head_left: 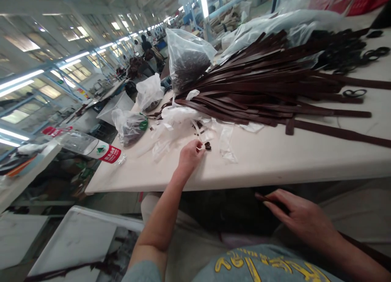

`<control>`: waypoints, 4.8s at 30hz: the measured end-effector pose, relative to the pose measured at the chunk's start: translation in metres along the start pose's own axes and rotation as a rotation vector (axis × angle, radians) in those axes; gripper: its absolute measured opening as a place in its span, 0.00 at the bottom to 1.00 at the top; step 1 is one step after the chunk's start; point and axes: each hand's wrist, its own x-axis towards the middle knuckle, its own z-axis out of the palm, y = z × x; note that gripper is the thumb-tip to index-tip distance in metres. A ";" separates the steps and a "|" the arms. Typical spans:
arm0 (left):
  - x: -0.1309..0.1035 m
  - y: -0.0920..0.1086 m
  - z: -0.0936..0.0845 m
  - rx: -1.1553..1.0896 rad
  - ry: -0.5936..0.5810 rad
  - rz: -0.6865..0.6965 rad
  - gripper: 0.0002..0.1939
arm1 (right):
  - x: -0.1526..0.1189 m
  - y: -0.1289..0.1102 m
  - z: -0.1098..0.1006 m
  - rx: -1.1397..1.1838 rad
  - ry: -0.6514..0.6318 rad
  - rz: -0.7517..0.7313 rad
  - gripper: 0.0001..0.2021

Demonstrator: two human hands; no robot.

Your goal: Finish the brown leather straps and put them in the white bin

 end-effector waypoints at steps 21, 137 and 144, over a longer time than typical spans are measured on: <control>-0.024 0.034 0.001 -1.095 -0.076 -0.391 0.20 | 0.048 -0.039 -0.037 0.031 0.140 -0.124 0.09; -0.155 0.090 0.052 -1.112 -0.316 -0.339 0.15 | -0.007 -0.048 -0.020 -0.108 -0.591 0.062 0.12; -0.160 0.105 0.059 -1.156 -0.420 -0.376 0.17 | -0.010 -0.042 -0.009 -0.104 -0.578 0.026 0.14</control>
